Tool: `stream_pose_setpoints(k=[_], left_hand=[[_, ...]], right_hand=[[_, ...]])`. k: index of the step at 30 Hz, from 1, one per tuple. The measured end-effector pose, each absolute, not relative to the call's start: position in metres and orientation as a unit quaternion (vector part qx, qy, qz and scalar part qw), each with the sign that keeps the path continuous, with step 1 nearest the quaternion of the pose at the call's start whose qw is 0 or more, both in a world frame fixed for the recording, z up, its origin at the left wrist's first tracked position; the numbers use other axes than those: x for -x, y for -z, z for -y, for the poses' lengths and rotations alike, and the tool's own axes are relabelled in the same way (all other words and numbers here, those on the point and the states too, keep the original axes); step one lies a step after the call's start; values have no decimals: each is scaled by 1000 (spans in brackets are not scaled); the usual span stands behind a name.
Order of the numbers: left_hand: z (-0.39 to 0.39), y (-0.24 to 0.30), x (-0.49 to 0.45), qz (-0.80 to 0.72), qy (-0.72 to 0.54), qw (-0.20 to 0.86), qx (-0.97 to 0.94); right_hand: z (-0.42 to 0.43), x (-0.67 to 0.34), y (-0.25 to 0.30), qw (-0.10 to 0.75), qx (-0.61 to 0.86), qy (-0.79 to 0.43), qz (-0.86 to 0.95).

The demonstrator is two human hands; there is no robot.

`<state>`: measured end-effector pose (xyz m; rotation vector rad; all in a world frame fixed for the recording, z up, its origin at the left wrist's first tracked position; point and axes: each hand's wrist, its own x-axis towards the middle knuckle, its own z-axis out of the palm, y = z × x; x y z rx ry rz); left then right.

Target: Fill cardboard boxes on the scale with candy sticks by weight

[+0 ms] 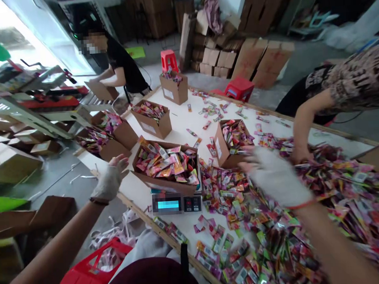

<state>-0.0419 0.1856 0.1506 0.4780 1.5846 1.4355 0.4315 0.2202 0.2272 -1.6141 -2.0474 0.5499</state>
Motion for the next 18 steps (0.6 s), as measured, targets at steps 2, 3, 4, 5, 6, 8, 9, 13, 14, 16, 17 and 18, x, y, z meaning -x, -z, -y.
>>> stream_pose_setpoints(k=[2,3,4,5,6,8,9,13,14,16,17,18], left_hand=[[-200,-155,32,-621,-587,459,-243],[-203,-155,28,-611,-586,463,-261],[-204,-154,25,-604,-584,468,-273],[-203,-151,24,-598,-581,474,-282],[-199,-147,25,-594,-577,481,-289],[-187,-136,34,-592,-562,497,-294],[-179,-130,42,-596,-553,505,-289],[-142,-101,87,-618,-529,528,-244],[-134,-94,98,-624,-528,531,-225],[-119,-82,115,-636,-525,537,-181],[-113,-77,121,-642,-520,540,-160],[-108,-73,124,-648,-512,545,-141]], right_hand=[[-230,-355,-237,220,498,-293,786],[-235,-313,-236,180,464,-308,811],[-241,-275,-232,112,461,-304,826],[-246,-241,-226,39,472,-285,834],[-252,-214,-219,-20,477,-257,840],[-262,-185,-205,-74,482,-198,851],[-266,-182,-201,-67,474,-180,860],[-275,-211,-215,56,417,-223,879],[-275,-221,-225,97,408,-247,874],[-269,-238,-250,171,404,-281,853],[-264,-247,-263,201,410,-288,842],[-258,-255,-276,222,423,-288,830]])
